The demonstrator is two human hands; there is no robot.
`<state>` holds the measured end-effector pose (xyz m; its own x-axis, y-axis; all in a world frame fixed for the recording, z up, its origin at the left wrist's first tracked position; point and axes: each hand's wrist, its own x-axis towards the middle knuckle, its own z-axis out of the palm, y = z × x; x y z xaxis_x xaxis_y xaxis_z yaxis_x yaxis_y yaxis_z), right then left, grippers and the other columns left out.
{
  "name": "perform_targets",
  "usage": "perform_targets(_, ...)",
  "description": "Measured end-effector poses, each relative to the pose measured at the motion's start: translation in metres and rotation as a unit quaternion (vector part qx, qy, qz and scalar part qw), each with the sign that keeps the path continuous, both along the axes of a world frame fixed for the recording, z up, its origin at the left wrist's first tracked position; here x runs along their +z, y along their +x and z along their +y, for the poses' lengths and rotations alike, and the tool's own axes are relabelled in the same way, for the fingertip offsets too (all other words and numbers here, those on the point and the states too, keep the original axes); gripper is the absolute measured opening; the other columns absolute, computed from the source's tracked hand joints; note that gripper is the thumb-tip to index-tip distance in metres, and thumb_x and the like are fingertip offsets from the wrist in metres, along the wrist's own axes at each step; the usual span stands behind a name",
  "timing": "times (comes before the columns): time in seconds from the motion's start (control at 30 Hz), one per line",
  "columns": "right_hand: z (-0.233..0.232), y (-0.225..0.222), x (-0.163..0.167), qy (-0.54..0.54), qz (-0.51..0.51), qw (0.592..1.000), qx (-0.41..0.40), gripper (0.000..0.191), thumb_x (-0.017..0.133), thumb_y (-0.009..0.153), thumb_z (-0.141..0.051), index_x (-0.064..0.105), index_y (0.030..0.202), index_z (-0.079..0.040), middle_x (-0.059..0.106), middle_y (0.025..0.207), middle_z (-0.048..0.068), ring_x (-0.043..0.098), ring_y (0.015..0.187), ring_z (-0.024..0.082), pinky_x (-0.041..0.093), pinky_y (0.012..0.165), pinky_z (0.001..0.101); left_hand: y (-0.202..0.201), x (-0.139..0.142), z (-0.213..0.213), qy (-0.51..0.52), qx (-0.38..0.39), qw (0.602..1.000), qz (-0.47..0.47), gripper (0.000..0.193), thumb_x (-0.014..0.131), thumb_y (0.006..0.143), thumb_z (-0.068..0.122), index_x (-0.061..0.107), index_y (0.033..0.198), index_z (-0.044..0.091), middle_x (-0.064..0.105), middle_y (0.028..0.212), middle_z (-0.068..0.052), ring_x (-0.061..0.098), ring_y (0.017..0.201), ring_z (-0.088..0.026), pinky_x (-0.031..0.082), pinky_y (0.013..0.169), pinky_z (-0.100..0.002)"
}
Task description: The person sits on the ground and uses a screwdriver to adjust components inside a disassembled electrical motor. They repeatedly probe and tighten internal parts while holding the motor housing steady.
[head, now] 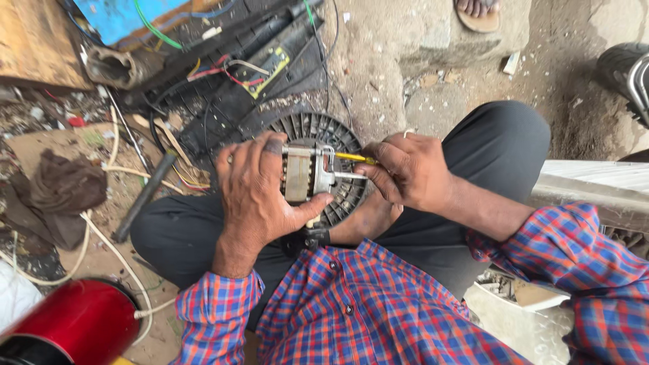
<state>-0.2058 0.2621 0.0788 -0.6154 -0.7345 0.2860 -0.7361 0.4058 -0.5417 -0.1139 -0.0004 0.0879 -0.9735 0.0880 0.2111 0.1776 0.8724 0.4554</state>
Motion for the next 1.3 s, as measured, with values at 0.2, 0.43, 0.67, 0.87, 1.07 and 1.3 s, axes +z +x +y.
perform_targets(0.2,-0.003,0.0,0.0,-0.031,-0.294,0.952,-0.076,0.025,0.08,0.09,-0.026,0.073,0.091,-0.002,0.067,0.069,0.009,0.063,0.061,0.014,0.048,0.053,0.0308,0.0,-0.003,-0.001,0.0,0.0,1.0,-0.007,0.097,0.086,0.066,0.067,0.056,0.128,-0.001,0.062,0.127,-0.02,0.058,0.12,-0.035,0.033,0.108,-0.056)
perform_targets(0.43,-0.002,0.001,0.006,0.002,-0.3,0.949,-0.101,0.029,0.08,0.092,-0.028,0.072,0.092,0.0,0.064,0.07,0.013,0.059,0.058,0.016,0.046,0.053,0.0332,-0.01,-0.001,-0.005,-0.011,-0.031,0.999,-0.01,0.106,0.084,0.063,0.078,0.057,0.123,-0.005,0.062,0.119,-0.023,0.06,0.108,-0.038,0.039,0.097,-0.057)
perform_targets(0.67,0.032,0.067,0.005,-0.002,-0.117,0.993,-0.022,0.036,0.073,0.092,-0.015,0.067,0.125,-0.003,0.063,0.106,0.016,0.064,0.1,0.038,0.053,0.087,0.0465,-0.035,-0.015,-0.031,0.023,-0.016,0.998,-0.059,0.074,0.086,0.081,0.072,0.06,0.086,0.004,0.057,0.078,-0.01,0.064,0.072,-0.03,0.049,0.064,-0.045)
perform_targets(0.87,0.007,0.107,-0.029,-0.021,-0.069,0.992,-0.103,0.044,0.077,0.088,-0.008,0.07,0.131,-0.011,0.064,0.11,0.012,0.062,0.104,0.033,0.051,0.1,0.0485,-0.036,-0.029,-0.045,0.056,-0.094,0.994,-0.017,0.066,0.079,0.093,0.066,0.067,0.104,0.002,0.064,0.084,-0.007,0.071,0.083,-0.026,0.057,0.074,-0.041)
perform_targets(1.07,-0.004,0.105,-0.038,-0.022,-0.027,0.989,-0.143,0.04,0.078,0.089,-0.005,0.073,0.129,-0.011,0.064,0.111,0.009,0.059,0.101,0.029,0.05,0.096,0.0464,-0.026,-0.038,-0.044,0.039,-0.103,0.994,0.009,0.073,0.077,0.093,0.067,0.064,0.121,0.001,0.067,0.098,-0.012,0.074,0.095,-0.027,0.061,0.085,-0.039)
perform_targets(1.3,-0.009,0.102,-0.038,-0.027,-0.036,0.989,-0.144,0.037,0.078,0.09,-0.003,0.074,0.127,-0.01,0.065,0.111,0.01,0.058,0.1,0.028,0.05,0.089,0.0421,-0.021,-0.041,-0.044,0.036,-0.095,0.995,0.014,0.074,0.079,0.096,0.068,0.062,0.124,0.001,0.066,0.099,-0.012,0.073,0.096,-0.028,0.062,0.089,-0.042)
